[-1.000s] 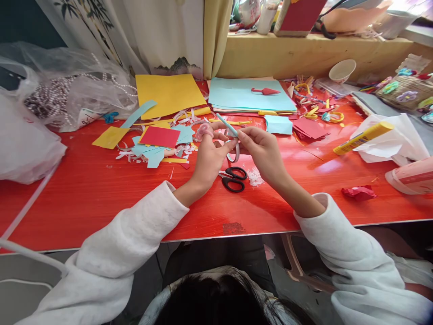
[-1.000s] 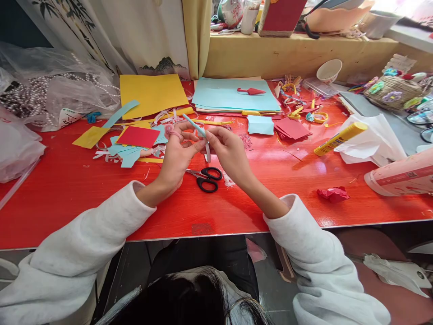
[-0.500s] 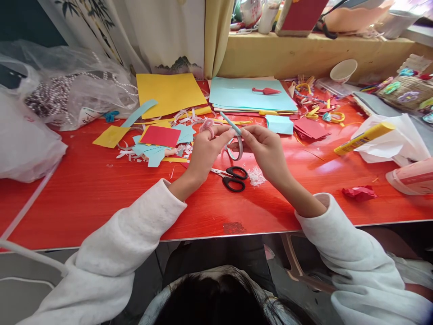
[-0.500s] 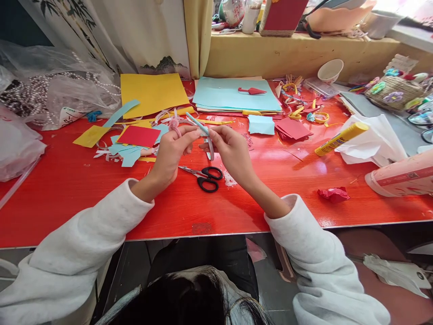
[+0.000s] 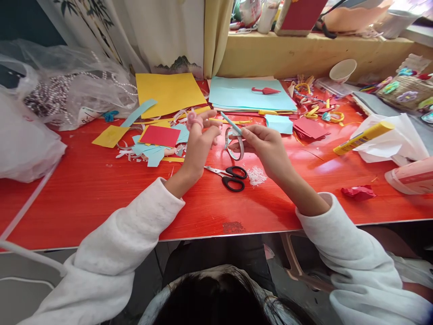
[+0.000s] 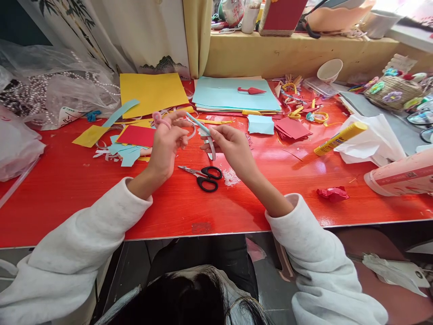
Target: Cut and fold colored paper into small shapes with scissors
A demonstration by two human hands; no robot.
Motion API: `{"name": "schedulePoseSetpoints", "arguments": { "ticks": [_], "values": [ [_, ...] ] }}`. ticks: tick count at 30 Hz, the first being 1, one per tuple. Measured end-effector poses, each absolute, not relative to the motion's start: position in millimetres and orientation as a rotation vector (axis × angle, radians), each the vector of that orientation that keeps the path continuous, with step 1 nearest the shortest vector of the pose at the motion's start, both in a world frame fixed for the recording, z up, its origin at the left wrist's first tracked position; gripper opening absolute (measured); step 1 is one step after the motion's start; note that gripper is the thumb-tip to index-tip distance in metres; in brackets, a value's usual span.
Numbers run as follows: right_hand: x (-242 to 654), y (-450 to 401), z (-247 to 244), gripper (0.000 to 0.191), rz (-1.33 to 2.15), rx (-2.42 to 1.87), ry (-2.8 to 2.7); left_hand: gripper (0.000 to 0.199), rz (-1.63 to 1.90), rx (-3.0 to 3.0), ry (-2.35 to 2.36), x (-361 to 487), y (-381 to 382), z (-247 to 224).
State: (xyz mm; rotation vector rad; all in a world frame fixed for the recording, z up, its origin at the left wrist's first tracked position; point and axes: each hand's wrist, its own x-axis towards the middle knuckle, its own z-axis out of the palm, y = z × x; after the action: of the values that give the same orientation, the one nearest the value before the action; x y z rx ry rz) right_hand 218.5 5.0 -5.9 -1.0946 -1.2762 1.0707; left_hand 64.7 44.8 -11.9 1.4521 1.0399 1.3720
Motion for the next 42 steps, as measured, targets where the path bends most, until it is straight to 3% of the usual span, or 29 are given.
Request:
{"name": "schedulePoseSetpoints", "arguments": {
  "ticks": [5, 9, 17, 25, 42],
  "values": [
    [225.4, 5.1, 1.1, 0.035, 1.299, -1.068, -1.301, 0.025, 1.241, 1.483, 0.720, 53.1, 51.6, -4.9],
    [227.1, 4.7, 2.9, 0.034, 1.427, -1.037, -1.308, 0.004, 1.215, 1.561, 0.660, 54.2, 51.4, -2.7],
    [223.8, 3.7, -0.9, 0.032, 1.328, -1.002, -1.406, 0.029, 1.371, 1.600, 0.724, 61.1, 52.1, -9.8],
    [224.2, 4.8, -1.4, 0.032, 1.298, -1.022, -1.366, 0.021, 1.329, 1.573, 0.766, 61.0, 51.6, -7.5],
    [222.5, 2.3, 0.8, 0.043, 1.207, -1.044, -1.485, 0.032, 1.313, 1.644, 0.812, 60.4, 49.7, -3.7]
  ]
}}
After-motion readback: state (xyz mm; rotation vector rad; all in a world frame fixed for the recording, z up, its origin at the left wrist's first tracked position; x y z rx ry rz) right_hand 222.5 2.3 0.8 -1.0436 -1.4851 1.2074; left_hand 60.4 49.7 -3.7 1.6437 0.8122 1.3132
